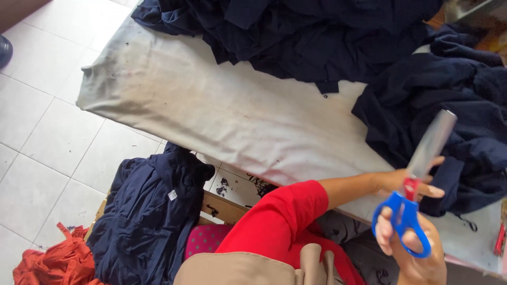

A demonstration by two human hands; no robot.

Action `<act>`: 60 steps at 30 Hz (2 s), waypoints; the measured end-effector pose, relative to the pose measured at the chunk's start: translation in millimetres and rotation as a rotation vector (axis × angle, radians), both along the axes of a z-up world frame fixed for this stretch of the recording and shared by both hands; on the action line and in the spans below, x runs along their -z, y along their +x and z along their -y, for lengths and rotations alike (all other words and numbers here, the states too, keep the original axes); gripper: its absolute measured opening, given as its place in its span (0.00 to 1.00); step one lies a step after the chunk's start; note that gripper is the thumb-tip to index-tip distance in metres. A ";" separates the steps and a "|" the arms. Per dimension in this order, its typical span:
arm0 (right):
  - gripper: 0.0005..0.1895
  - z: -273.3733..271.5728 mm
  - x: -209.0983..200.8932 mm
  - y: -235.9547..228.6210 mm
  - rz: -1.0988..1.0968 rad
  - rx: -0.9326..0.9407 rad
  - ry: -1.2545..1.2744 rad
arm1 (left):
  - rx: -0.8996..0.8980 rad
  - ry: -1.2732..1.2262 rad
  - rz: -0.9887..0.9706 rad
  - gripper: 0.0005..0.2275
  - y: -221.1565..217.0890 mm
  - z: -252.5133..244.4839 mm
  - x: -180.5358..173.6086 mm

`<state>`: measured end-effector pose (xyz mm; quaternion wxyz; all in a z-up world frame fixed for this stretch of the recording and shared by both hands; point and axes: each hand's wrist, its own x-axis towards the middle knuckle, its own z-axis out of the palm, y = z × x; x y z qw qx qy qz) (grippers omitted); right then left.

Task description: Trimming excess threads from dark blue fabric pieces using scissors at a sewing workstation.

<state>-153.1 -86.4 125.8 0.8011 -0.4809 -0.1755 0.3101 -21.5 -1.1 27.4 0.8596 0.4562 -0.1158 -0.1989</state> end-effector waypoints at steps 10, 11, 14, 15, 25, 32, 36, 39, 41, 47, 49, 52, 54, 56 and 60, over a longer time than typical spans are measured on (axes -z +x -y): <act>0.25 190.8 200.4 -56.0 -0.134 -0.285 0.471 | -0.395 -0.055 0.011 0.51 2.3 -78.3 -153.3; 0.25 192.6 203.0 -68.6 -0.137 -0.286 0.471 | -0.397 -0.055 0.008 0.51 3.4 -76.9 -150.4; 0.19 195.8 210.5 -95.3 -0.082 0.033 0.161 | -0.415 -0.056 0.175 0.46 12.1 -65.1 -126.4; 0.18 197.8 213.8 -103.3 -0.064 0.142 0.059 | -0.347 -0.113 0.251 0.26 15.0 -54.7 -103.8; 0.12 114.3 75.5 -134.3 -0.282 0.765 -0.643 | -0.144 -0.002 -0.308 0.27 -25.4 8.1 -38.7; 0.05 140.3 55.9 -137.5 -0.225 0.776 -0.776 | -0.102 -0.187 -0.161 0.19 -46.5 17.3 -46.3; 0.15 150.1 59.4 -130.2 -0.208 0.668 -0.842 | -0.152 -0.004 -0.227 0.06 -57.0 17.2 -68.9; 0.20 150.6 63.0 -125.5 -0.225 0.619 -0.878 | -0.152 -0.021 -0.264 0.06 -56.6 17.7 -77.3; 0.20 146.8 60.9 -117.3 -0.236 0.643 -0.866 | -0.134 -0.053 -0.265 0.08 -47.7 14.9 -85.4; 0.27 133.3 73.2 -106.6 -0.045 0.647 -1.297 | 0.127 -0.002 -0.328 0.07 -16.7 2.4 -101.8; 0.28 127.4 79.1 -103.2 0.079 0.700 -1.327 | 0.137 0.072 -0.412 0.15 -8.3 -0.1 -100.2; 0.27 117.9 81.8 -97.6 0.160 0.786 -1.382 | 0.139 0.101 -0.509 0.07 -3.9 -4.7 -95.0; 0.27 112.8 80.6 -93.1 0.160 0.799 -1.398 | 0.153 0.097 -0.555 0.09 -1.1 -7.3 -97.0; 0.26 107.1 76.6 -89.3 0.168 0.806 -1.420 | 0.163 0.085 -0.602 0.11 -0.4 -11.3 -97.5; 0.30 100.4 67.9 -85.0 0.346 0.886 -1.556 | 0.163 0.081 -0.509 0.06 -7.8 -15.1 -87.8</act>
